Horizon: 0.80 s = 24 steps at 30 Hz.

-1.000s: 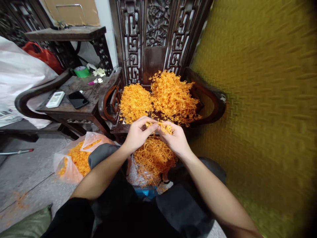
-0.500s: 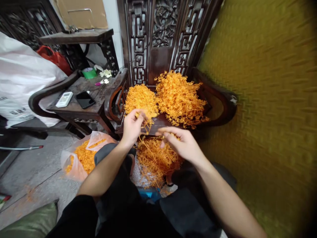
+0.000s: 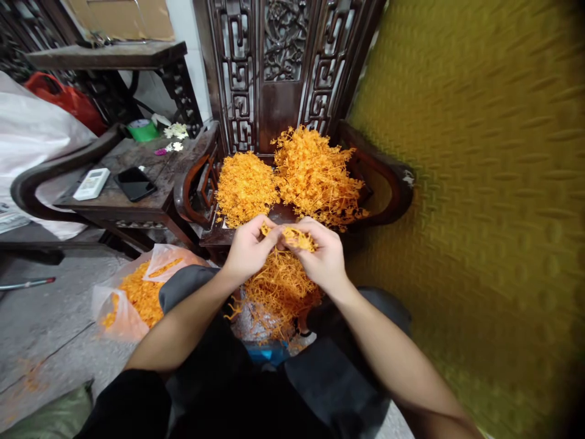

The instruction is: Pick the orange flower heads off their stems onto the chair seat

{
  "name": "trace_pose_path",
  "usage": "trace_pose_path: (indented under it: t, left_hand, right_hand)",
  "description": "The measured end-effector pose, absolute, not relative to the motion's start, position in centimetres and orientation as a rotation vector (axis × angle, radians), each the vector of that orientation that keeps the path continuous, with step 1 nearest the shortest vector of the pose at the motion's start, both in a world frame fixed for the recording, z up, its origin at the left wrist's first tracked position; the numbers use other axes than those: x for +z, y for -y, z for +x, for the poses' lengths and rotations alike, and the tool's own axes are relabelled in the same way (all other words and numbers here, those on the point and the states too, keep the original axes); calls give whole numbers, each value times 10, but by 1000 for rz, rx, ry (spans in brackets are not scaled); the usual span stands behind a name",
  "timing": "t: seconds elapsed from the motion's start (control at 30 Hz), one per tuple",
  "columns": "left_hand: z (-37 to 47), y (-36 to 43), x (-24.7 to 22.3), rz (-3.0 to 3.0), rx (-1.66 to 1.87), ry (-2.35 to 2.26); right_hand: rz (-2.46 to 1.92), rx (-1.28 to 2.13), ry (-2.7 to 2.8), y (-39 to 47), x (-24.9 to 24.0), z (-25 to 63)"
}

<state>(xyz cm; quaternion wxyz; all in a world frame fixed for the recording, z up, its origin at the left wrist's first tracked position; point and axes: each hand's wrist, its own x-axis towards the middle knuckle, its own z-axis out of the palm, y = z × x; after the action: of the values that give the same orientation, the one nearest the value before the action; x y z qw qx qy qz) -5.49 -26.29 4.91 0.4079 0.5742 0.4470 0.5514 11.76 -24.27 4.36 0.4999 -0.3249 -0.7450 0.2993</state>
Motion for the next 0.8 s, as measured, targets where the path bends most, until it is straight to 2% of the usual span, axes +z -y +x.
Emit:
trace_pose_path:
  t: [0.2,0.33,0.4,0.47,0.6,0.73,0.8]
  left_hand:
    - [-66,269,50,1578,1477,-1171]
    - [-95,255,50,1487,1851,-1293]
    - [-106,250,51,1442,1951,-1385]
    - [-107,251,51,1500,1850,-1430]
    - [-89,260,49,1695,1676,-1440]
    - [-76,265,48,1810,1645,-1399]
    - [-73,265,48,1905,1618,-1375]
  right_hand:
    - [-722,395,2072,238,48,133]
    - [-984,259,2036,225,43,154]
    - [-1146,386,1883,218,40,164]
    - [-1189,713,1712,216,39,168]
    - [-971,1260,1481,229,40,149]
    - [-851,1508,1459,241,42,125]
    - [-858,1489,1565,241,45,117]
